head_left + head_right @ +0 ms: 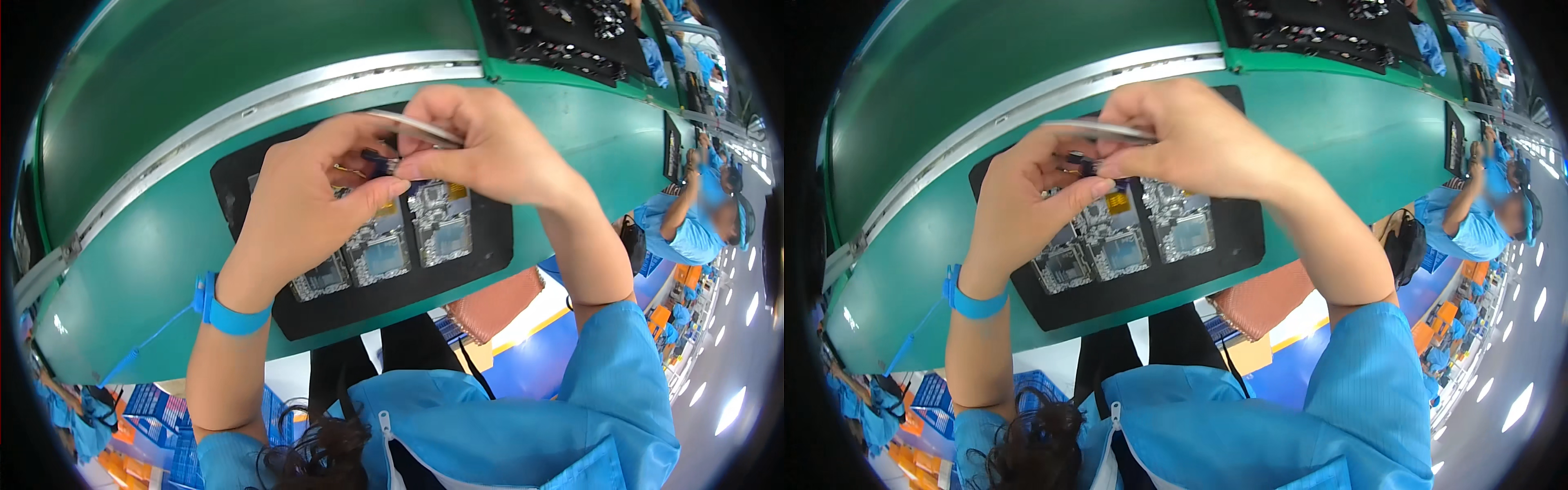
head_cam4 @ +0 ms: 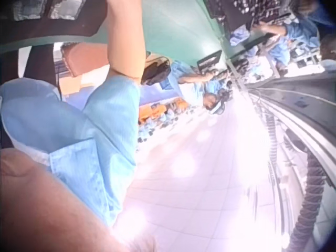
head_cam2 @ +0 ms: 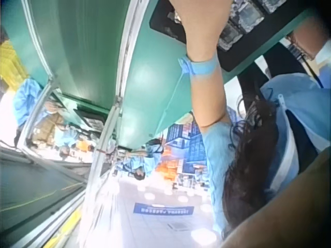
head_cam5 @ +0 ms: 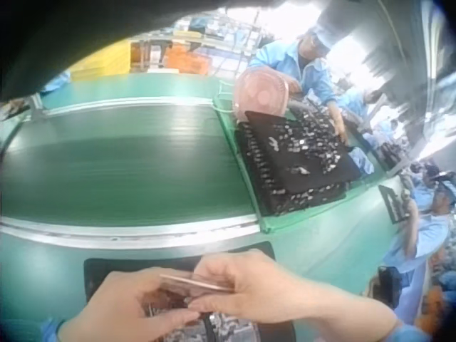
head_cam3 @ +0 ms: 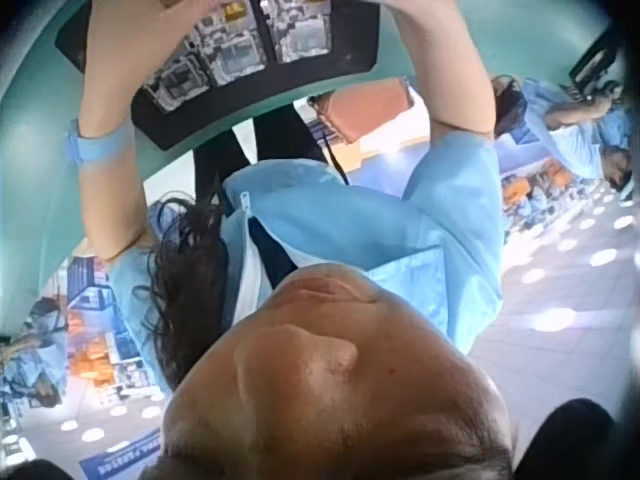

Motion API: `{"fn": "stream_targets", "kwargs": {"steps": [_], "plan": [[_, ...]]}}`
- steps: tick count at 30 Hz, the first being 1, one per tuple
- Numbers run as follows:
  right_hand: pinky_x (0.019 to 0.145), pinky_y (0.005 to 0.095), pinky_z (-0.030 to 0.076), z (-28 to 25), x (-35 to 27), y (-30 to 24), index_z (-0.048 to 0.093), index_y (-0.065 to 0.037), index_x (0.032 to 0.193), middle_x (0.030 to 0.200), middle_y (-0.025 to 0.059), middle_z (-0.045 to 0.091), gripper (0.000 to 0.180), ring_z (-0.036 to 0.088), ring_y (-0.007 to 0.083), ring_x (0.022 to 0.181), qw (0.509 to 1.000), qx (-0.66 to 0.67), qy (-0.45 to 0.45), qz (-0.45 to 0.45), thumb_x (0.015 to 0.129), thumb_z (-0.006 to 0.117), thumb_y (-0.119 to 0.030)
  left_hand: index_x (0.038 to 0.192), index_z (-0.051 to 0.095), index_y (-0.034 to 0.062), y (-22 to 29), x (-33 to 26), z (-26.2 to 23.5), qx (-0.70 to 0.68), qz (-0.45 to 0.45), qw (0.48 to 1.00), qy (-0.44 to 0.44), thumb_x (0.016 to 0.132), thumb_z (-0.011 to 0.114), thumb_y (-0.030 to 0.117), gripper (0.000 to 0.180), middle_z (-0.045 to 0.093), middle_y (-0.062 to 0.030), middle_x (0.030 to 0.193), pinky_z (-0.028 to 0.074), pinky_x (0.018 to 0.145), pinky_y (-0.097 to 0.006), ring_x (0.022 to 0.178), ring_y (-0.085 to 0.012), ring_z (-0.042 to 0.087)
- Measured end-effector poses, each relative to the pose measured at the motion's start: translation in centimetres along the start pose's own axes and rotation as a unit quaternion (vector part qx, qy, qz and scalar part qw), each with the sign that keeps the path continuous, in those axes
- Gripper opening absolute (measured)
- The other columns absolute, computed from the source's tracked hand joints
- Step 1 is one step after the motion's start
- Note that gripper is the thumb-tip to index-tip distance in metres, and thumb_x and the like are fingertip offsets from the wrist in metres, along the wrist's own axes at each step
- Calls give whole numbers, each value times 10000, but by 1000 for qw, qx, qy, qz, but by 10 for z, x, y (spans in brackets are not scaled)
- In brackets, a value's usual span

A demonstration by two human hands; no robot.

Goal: The person uses tweezers to place small components onto a circuit board. They then apply a strip of black tape to the board using the tweezers. The task involves precise placement of parts and materials on the electronic assembly.

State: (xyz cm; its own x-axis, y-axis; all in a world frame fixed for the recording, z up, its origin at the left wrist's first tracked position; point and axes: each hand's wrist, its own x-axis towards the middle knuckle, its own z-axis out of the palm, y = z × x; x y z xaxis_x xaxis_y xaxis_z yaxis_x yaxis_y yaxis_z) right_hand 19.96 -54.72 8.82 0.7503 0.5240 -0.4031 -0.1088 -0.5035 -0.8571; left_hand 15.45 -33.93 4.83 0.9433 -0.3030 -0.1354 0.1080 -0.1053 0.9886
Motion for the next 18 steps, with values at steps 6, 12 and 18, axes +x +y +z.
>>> {"fn": "stream_targets", "kwargs": {"steps": [6,12,18], "plan": [[625,328,490,31,-10,31,647,-19,990,787,106,660,279,620,235,669,984,-48,158,-68,902,737,-268,1162,694,-20,-16,-13,-25,-27,-120,992,19,928,695,80,254,726,-81,957,549,757,-238,853,-98,683],[579,370,501,44,-16,57,663,-89,888,727,65,651,196,642,288,642,918,-292,168,-208,906,702,-280,1176,699,-17,-30,-13,-20,-79,-116,989,52,950,683,115,262,730,-77,928,562,805,-238,864,-107,694],[550,365,492,41,0,66,664,-111,839,697,47,646,197,640,265,617,903,-291,216,-232,847,748,-289,1172,712,2,-35,-9,-14,-39,-88,992,76,943,696,127,261,730,-46,902,526,736,-221,806,-75,662]]}}
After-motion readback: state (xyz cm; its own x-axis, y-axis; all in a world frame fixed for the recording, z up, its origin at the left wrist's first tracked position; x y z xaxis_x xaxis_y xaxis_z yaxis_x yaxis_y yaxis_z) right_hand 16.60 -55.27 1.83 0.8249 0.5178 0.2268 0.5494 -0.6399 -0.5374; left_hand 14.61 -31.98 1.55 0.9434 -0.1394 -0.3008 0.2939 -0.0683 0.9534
